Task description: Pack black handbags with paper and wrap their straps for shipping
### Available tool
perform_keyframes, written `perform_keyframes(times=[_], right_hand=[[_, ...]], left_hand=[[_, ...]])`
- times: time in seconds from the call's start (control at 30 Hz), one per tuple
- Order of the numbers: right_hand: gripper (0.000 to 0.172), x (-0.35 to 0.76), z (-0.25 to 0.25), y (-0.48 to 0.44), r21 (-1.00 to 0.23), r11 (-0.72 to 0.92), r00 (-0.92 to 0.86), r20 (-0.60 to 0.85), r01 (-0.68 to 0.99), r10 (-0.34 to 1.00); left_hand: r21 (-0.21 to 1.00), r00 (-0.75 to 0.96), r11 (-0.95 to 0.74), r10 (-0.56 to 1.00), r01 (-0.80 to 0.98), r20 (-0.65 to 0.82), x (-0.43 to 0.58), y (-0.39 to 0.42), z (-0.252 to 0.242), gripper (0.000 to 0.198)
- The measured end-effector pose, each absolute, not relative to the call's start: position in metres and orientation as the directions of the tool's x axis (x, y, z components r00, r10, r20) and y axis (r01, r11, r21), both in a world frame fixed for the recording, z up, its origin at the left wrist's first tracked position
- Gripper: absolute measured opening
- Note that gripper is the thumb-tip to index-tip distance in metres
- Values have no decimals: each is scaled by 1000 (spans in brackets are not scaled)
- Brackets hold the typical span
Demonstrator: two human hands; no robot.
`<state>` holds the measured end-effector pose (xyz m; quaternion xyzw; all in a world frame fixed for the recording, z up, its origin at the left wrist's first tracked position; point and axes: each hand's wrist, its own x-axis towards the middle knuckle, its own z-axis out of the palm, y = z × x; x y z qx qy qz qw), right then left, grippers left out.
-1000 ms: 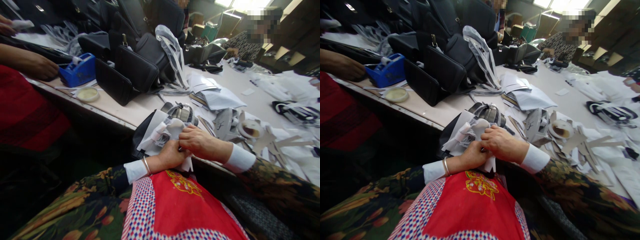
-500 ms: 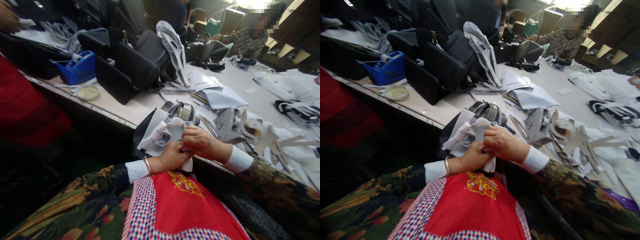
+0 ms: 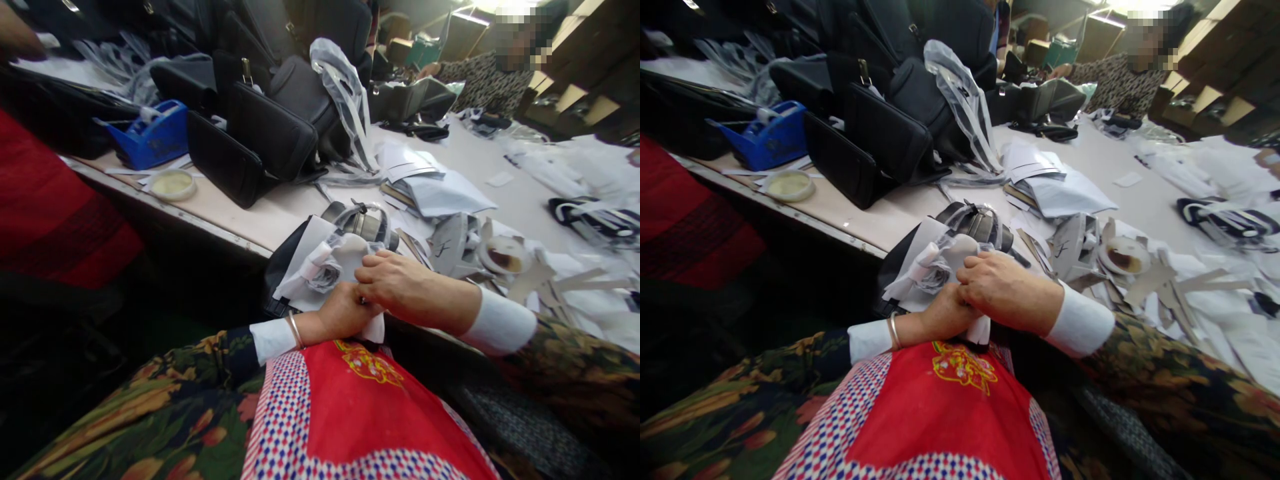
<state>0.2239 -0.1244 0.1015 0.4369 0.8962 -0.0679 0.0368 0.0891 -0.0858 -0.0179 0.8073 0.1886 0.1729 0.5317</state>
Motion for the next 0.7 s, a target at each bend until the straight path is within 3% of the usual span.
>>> perform_keyframes(times=[0.4, 0.7], right_hand=[[24, 243, 84, -148, -8, 678, -676, 65, 735, 734], [20, 260, 71, -161, 124, 656, -662, 9, 744, 749]], left_hand=[[985, 921, -168, 387, 25, 43, 91, -79, -12, 19], [980, 910, -62, 388, 188, -150, 94, -77, 0, 20]])
